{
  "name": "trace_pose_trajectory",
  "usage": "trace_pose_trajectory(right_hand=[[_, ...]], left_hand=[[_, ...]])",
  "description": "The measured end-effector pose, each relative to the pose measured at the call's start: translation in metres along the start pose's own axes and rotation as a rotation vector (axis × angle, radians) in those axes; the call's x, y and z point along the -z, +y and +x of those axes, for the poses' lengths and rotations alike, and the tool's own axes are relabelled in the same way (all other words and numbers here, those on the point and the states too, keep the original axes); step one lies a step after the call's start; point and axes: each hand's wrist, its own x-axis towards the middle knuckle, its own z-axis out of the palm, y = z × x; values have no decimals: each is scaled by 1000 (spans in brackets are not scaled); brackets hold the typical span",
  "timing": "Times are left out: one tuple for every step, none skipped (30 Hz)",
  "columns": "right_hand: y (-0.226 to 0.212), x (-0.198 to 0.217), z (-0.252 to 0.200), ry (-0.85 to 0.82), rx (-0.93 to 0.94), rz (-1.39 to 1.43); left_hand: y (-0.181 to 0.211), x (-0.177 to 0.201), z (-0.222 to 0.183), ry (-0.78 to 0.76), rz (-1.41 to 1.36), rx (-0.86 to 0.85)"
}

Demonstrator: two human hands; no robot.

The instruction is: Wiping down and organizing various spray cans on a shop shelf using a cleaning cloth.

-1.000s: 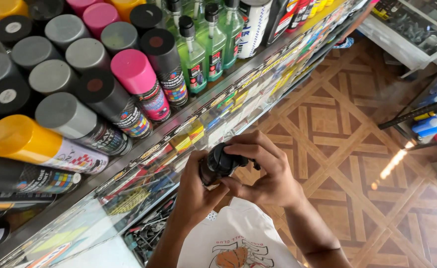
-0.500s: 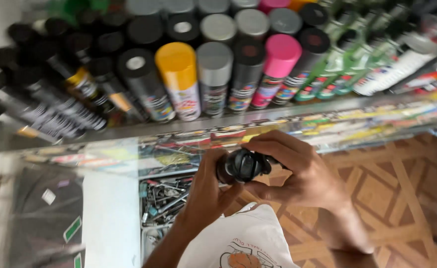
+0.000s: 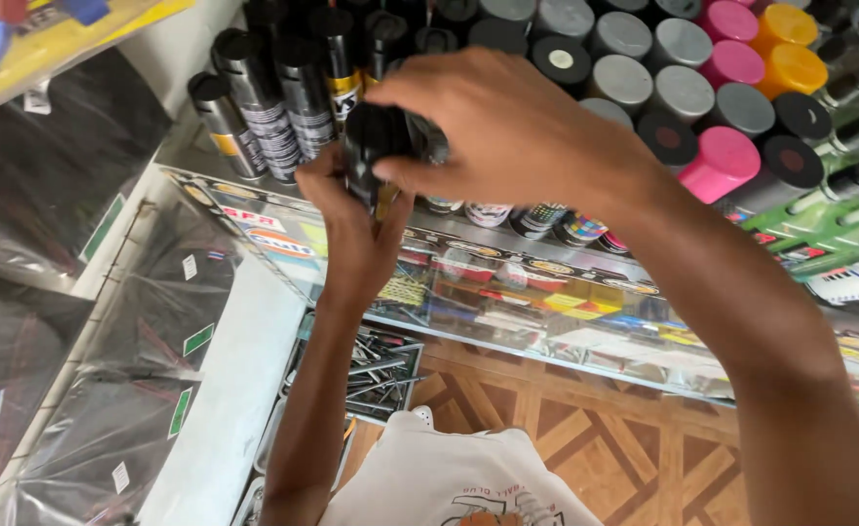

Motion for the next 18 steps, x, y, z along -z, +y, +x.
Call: trace_pose_trajectory(right_hand=[[7,-4,11,-30,16,-11],[12,-7,17,-30,28,-13],[16,-10,23,-50,19,-36],[21,-14,30,-69,9,-57],[26,-17,34,-67,19,-59],[31,-20,37,-84,21,-77],[36,-24,40,-101,22,-95],[39,-26,42,-101,25,-99],[42,-29,44,-104,-1,-131],[46,-30,46,-106,-26,-166],[51,-33,47,-105,-23,-172],[55,-37,48,-117,-40,-163],[60,-41,49,-130,-57,-154],[63,-43,50,-130,-55,-154],[66,-45,51,-136,-60,-125],[70,-47,52,-141,-67,-98],[73,-51,51,-140,-67,-100],[77,-53,51,-137,-93,-95]], left_hand=[[-10,-2,5,25,-25,-5],[-16,-3,7,36,-21,-8],[-22,-4,9,46,-51,-30],[-29,-5,11,55,-81,-51],[-32,-4,11,63,-76,-55],[-35,-4,10,79,-37,-56],[-38,-4,10,95,2,-58],[-38,-2,7,98,1,-60],[-37,0,5,102,17,-69],[-36,2,4,107,32,-80],[-38,0,4,111,30,-86],[-39,0,2,134,76,-56],[-40,0,0,157,123,-27],[-45,-3,-2,159,123,-26],[-50,-7,-3,172,98,-7],[-55,-10,-3,182,71,11],[-57,-12,-4,183,70,9],[-59,-13,-3,212,109,-1]])
